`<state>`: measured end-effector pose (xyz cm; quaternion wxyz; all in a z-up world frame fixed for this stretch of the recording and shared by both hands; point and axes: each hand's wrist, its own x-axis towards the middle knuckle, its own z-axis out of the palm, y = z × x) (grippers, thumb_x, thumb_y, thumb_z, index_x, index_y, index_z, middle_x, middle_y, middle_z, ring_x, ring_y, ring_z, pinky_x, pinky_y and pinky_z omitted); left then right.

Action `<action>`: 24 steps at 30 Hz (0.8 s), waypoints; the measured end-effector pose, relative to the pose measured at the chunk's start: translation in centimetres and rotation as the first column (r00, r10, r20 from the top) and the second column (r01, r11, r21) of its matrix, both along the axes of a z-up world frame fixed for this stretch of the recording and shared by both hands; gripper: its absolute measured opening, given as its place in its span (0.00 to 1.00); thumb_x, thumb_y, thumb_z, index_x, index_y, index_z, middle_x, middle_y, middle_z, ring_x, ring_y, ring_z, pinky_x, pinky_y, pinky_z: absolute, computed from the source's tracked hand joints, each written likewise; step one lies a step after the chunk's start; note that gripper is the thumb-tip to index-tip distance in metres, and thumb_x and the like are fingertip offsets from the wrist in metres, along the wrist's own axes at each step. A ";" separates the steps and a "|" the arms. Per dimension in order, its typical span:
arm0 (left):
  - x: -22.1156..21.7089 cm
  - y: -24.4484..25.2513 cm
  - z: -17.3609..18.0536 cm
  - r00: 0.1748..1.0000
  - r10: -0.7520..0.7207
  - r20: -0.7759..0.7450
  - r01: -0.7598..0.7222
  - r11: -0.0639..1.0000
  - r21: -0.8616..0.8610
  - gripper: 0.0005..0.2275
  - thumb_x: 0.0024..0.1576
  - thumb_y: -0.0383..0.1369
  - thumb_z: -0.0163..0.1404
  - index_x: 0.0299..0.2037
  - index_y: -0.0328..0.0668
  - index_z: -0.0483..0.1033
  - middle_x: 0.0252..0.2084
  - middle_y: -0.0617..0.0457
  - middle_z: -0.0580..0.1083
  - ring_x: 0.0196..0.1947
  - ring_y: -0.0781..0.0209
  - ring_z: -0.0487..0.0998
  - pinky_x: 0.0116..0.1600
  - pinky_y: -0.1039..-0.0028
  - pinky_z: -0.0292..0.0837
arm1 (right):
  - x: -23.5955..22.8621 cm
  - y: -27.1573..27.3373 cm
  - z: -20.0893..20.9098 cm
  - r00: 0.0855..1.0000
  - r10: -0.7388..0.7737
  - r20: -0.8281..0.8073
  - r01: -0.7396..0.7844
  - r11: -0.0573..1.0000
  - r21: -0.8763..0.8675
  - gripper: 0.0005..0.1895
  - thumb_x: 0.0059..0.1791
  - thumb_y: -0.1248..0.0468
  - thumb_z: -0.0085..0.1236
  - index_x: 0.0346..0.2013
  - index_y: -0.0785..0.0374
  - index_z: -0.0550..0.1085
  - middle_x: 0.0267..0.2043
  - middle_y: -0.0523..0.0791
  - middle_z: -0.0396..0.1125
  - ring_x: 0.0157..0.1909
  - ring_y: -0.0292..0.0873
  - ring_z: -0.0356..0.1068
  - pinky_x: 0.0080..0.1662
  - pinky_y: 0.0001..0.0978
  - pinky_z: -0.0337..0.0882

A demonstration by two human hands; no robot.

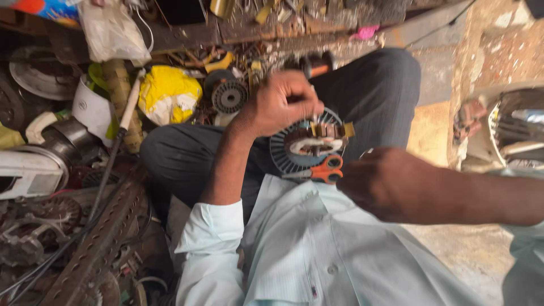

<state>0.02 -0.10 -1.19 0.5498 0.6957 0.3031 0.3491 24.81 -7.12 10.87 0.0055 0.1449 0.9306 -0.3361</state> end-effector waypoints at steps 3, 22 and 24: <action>0.6 0.0 -0.1 0.997 0.059 -0.052 -0.063 0.995 -0.079 0.08 0.57 0.32 0.63 0.30 0.36 0.80 0.27 0.56 0.74 0.28 0.69 0.73 0.35 0.75 0.67 | 2.0 2.7 0.4 0.962 -0.220 -0.162 0.254 0.937 0.238 0.14 0.37 0.67 0.63 0.37 0.65 0.79 0.35 0.48 0.73 0.30 0.49 0.72 0.30 0.43 0.71; 1.1 2.7 -1.1 0.965 -0.226 -0.130 0.194 0.955 -0.225 0.06 0.50 0.33 0.63 0.32 0.39 0.83 0.30 0.52 0.81 0.31 0.64 0.80 0.39 0.73 0.74 | 2.5 1.8 -3.4 0.964 -0.182 -0.196 0.217 0.960 0.176 0.11 0.40 0.64 0.61 0.34 0.64 0.80 0.39 0.48 0.75 0.32 0.45 0.74 0.28 0.38 0.71; 0.7 2.8 0.1 0.932 -0.316 -0.179 0.271 0.933 -0.237 0.06 0.50 0.32 0.64 0.33 0.40 0.84 0.31 0.52 0.81 0.32 0.64 0.81 0.39 0.74 0.74 | 0.8 -0.3 -2.9 0.997 -0.069 -0.028 0.070 0.996 0.050 0.08 0.41 0.64 0.62 0.32 0.64 0.79 0.28 0.46 0.69 0.28 0.47 0.71 0.27 0.44 0.69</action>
